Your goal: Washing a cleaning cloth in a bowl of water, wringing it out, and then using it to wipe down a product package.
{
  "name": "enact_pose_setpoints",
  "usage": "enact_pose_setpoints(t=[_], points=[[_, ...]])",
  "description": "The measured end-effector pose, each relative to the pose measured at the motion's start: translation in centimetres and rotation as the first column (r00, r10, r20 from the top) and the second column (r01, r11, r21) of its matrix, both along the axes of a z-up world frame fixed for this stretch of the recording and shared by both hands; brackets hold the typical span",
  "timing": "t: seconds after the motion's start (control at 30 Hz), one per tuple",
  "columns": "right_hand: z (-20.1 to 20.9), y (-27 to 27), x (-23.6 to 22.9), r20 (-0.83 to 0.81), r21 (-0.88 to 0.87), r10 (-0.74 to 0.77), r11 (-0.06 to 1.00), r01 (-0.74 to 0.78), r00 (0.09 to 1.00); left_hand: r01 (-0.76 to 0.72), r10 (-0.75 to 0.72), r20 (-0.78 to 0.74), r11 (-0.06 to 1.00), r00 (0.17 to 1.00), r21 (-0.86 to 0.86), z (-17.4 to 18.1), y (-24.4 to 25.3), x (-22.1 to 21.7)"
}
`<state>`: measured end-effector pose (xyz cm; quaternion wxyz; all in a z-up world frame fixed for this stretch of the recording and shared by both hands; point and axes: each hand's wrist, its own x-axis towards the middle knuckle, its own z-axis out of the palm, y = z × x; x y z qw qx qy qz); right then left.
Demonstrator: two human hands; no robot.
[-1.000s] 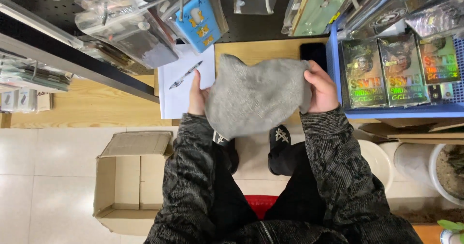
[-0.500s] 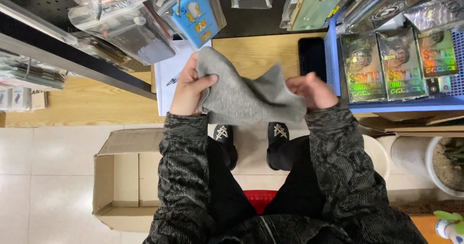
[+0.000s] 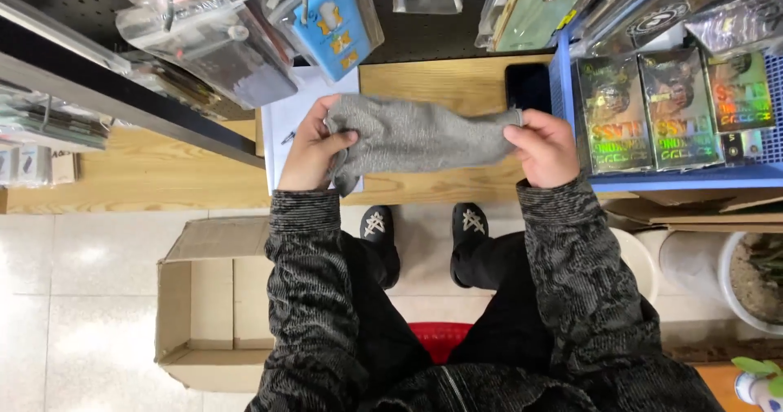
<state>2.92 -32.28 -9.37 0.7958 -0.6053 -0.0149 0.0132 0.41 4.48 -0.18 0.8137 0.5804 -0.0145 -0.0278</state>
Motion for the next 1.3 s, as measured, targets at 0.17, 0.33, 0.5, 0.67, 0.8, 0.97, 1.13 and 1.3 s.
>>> enact_pose_setpoints(t=[0.17,0.33,0.5,0.67,0.8,0.97,1.13,1.3], points=[[0.7,1.5,-0.3,-0.075,0.029,-0.098,0.995,0.101,0.992,0.041,0.035,-0.158,0.888,0.987,0.457,-4.6,1.4,0.6],[3.5,2.8,-0.7,-0.186,0.019,-0.151,0.987,0.158,0.971,0.023,0.053,-0.157,0.895,0.986,0.445,-5.0,0.3,0.7],[9.0,3.7,-2.3,-0.252,0.220,-0.072,0.967,0.130,0.965,0.009,-0.010,-0.015,0.993,1.000,-0.115,-6.0,-1.4,0.7],[10.1,3.1,-4.4,-0.241,0.221,0.002,0.974,0.053,0.971,0.007,-0.023,0.064,0.970,0.998,0.243,-0.9,-2.9,-1.5],[7.0,1.4,-4.5,-0.297,0.154,-0.007,0.986,0.055,0.955,-0.032,0.011,0.063,0.940,0.998,0.340,-3.9,-2.8,-1.7],[8.1,0.4,-4.0,0.055,0.195,0.066,0.978,-0.076,0.996,-0.262,0.197,0.284,0.941,0.938,0.215,-3.6,-1.7,-2.4],[3.3,-1.5,-1.4,0.407,0.124,0.068,0.984,-0.129,0.911,-0.312,0.276,0.427,0.950,0.861,0.014,0.4,-2.9,-2.9],[8.6,1.0,-3.5,0.355,-0.022,-0.076,0.996,0.090,0.932,-0.362,0.192,0.503,0.894,0.843,0.265,0.4,-2.7,-2.3]])
